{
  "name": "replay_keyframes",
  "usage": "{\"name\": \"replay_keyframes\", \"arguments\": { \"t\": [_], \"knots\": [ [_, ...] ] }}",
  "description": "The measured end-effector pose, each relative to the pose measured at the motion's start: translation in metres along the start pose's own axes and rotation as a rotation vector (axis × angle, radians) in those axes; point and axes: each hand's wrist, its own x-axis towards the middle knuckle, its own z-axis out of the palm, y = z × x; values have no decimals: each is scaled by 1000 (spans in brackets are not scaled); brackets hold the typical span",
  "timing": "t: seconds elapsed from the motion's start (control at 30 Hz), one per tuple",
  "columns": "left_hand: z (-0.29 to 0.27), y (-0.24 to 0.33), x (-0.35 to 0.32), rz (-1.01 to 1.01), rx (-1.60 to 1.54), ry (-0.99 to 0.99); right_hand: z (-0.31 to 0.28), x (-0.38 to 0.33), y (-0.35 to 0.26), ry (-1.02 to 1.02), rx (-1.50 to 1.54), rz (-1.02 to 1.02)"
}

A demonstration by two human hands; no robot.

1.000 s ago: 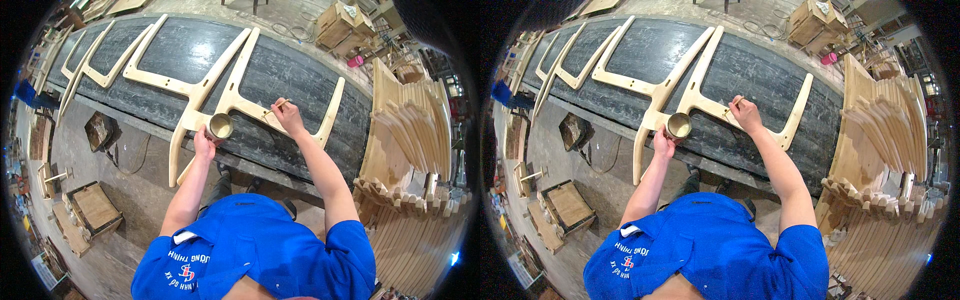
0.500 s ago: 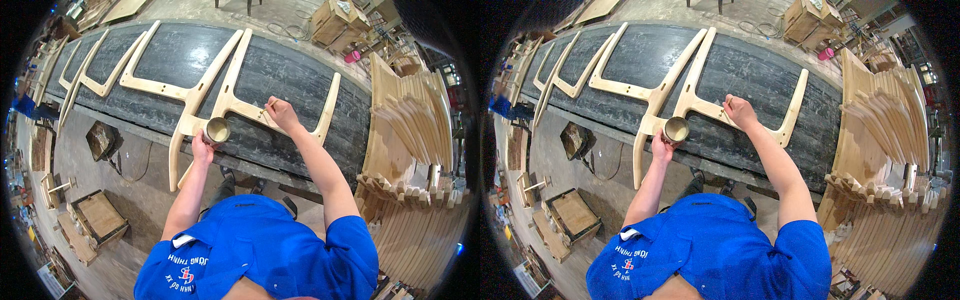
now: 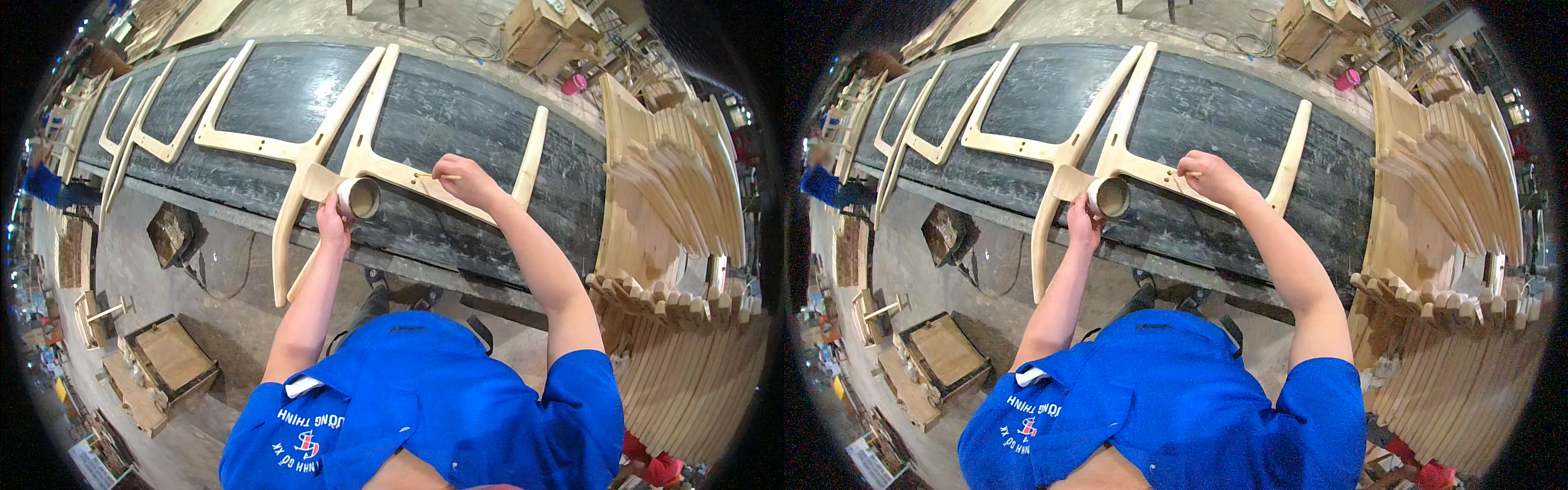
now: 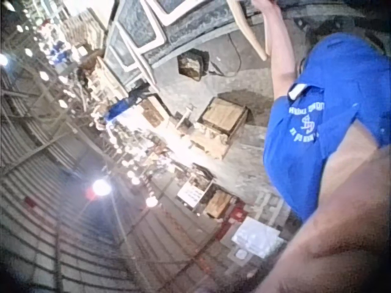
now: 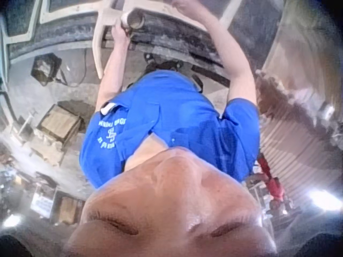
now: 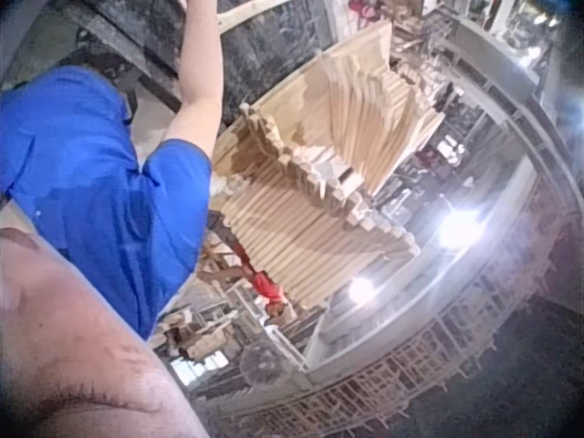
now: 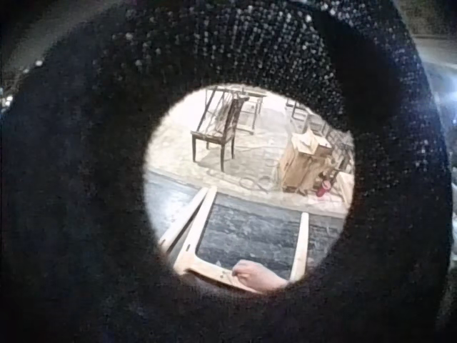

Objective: The person applies a light-colored finish to wooden chair leg frames using a small brush and a can of finish. They repeatedly dip the brush into the can and paint the edges and surfaces of each frame, then set the finished pieces aside on a nearby rack.

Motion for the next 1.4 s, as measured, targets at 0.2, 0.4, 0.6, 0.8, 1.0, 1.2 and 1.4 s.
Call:
{"name": "replay_keyframes", "arguments": {
  "t": [0.2,0.4,0.6,0.8,1.0,1.2,1.4],
  "knots": [
    [60,-2,-18,-23,77,-53,-13,-41,-35,385,457,254],
    [125,-9,-57,60,121,-276,-26,-84,-23,583,770,480],
    [157,-24,-69,-39,23,-393,-51,-135,-10,815,1214,567],
    [176,-60,-65,-175,18,-328,-75,-175,-2,819,1085,428],
    [197,-100,-69,-237,-1,-383,-63,-204,22,999,1149,607],
    [227,-126,-81,-276,7,-386,-52,-228,44,1093,1382,875],
    [213,-139,-72,-342,-23,-307,-94,-230,45,918,913,615]
  ]
}}
